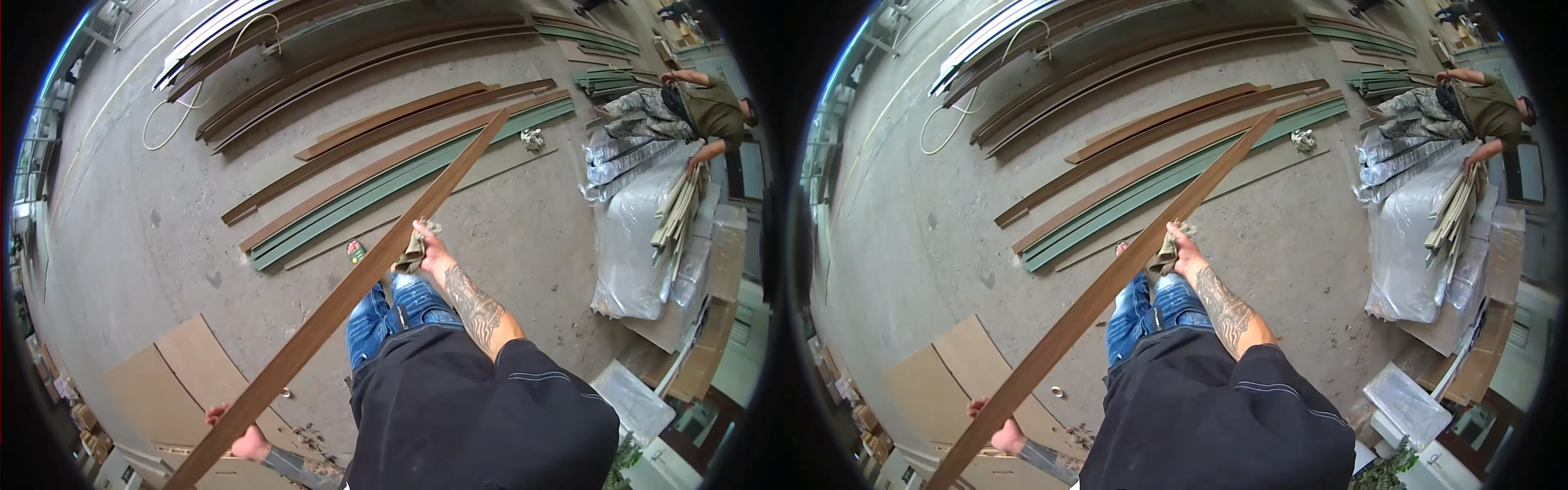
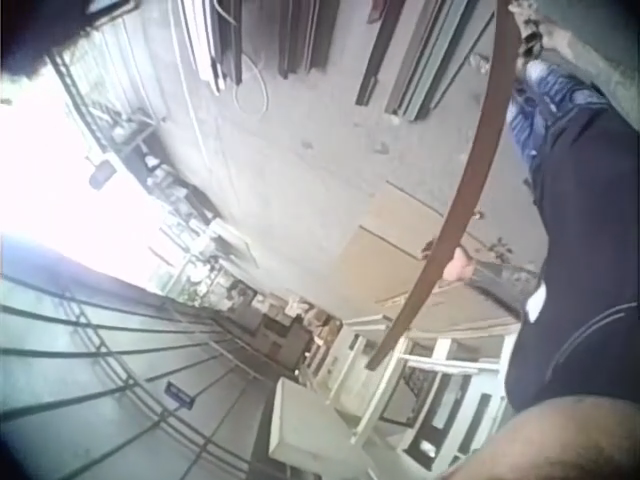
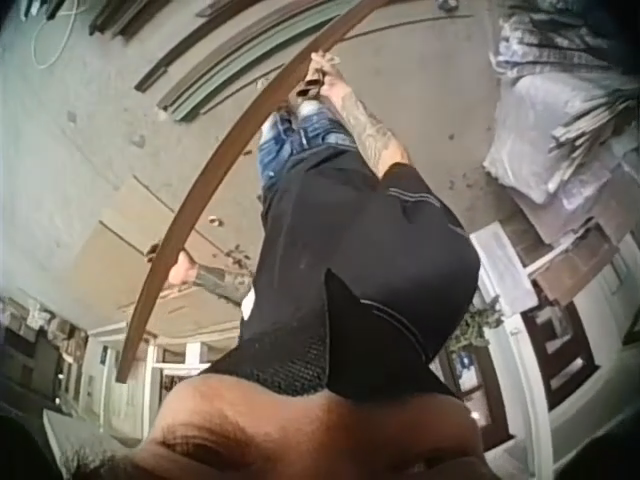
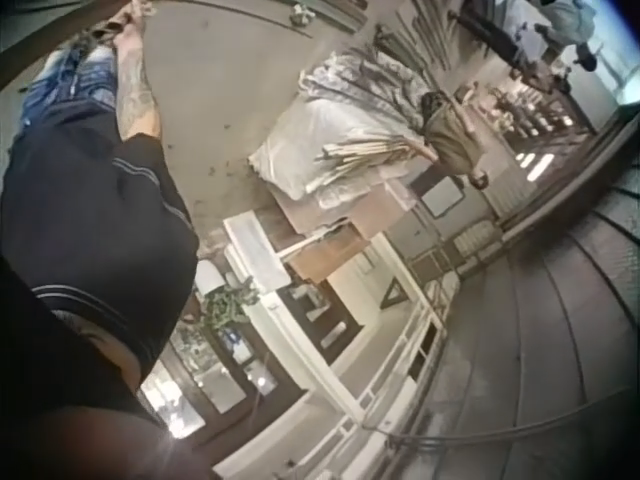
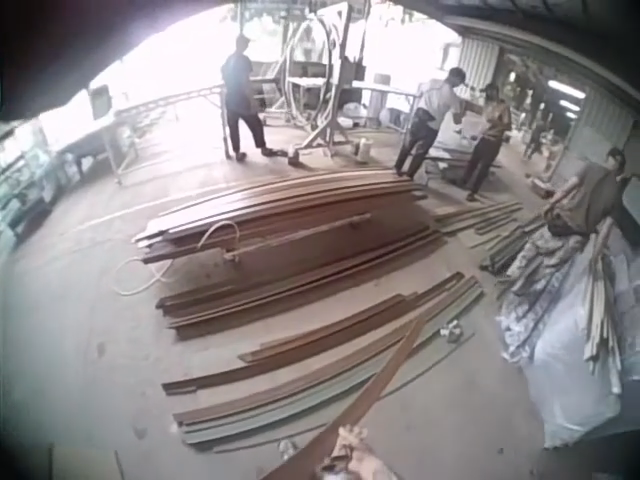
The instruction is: Wiping down wooden planks with a cloth for cleaning or finishing.
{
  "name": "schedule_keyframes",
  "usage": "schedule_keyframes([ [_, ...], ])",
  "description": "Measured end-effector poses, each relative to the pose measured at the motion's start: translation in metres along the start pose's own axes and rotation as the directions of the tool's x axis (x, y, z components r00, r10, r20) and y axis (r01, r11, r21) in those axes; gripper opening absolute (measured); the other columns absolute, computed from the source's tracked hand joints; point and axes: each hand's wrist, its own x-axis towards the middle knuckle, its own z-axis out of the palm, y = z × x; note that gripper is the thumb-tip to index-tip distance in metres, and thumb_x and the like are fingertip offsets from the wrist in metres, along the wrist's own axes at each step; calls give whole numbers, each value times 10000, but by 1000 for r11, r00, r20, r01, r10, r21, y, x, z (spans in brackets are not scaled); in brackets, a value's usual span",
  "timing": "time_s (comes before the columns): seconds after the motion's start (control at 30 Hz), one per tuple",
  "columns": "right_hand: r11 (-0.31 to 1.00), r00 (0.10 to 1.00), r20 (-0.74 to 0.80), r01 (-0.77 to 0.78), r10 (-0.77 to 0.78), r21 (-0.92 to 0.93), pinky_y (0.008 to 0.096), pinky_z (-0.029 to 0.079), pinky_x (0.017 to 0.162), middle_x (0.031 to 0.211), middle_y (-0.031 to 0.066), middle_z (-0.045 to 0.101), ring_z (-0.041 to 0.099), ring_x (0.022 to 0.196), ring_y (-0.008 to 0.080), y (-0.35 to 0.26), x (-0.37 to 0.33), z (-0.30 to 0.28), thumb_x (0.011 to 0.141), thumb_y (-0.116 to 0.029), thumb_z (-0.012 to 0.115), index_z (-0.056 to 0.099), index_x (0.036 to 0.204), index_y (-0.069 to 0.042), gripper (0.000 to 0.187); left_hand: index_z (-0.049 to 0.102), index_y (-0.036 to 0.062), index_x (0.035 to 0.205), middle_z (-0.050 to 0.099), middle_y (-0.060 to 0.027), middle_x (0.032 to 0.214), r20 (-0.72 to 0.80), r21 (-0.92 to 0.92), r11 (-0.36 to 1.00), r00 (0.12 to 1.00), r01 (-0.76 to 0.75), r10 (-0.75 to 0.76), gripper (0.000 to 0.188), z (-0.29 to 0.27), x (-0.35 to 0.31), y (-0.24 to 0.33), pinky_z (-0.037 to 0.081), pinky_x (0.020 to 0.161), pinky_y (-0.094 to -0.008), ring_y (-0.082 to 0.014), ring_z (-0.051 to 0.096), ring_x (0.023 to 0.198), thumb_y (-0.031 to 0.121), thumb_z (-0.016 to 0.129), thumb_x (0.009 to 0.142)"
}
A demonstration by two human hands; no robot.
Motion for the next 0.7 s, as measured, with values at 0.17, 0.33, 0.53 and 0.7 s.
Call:
schedule_keyframes([
  [0.17, 961, 936, -218, 271, -277, -61, 289, 449, 524, 651, -80, 508, 516, 549, 105, -91, 70, -6, 864, -291, 733, 534, 757, -220, 236, 574, -18, 1269, 594, -158, 1305, -355, 149, 976, 913, -159, 202, 810, 17, 110, -101, 338, 1095, -543, -322, 497, 1271, 639, 204, 974],
  [0.33, 945, 956, -55, 274, -288, -179, 345, 494, 614, 736, -59, 572, 572, 668, 112, -183, 170, -69, 863, -318, 736, 608, 876, -203, 173, 476, 23, 1390, 490, -158, 1432, -415, 237, 962, 909, 137, -27, 956, -31, 205, -194, 304, 1115, -570, -350, 431, 1334, 779, 175, 888],
  [0.53, 755, 802, -94, 507, -590, -416, 447, 511, 863, 1095, -35, 604, 567, 1001, 175, -332, 328, -183, 873, -424, 691, 616, 1254, -190, 454, 388, -65, 1406, 437, -231, 1451, -403, 89, 936, 872, 340, -279, 1001, -144, 348, -406, 269, 1142, -545, -343, 427, 1313, 774, 267, 872],
  [0.7, 762, 794, -194, 437, -577, -479, 502, 521, 876, 1088, 51, 624, 604, 1009, 285, -410, 469, -230, 913, -387, 604, 624, 1161, -205, 309, 429, -77, 1327, 476, -254, 1398, -299, 86, 910, 881, 407, -366, 1071, -260, 461, -555, 301, 1113, -466, -328, 453, 1265, 853, 240, 832],
])
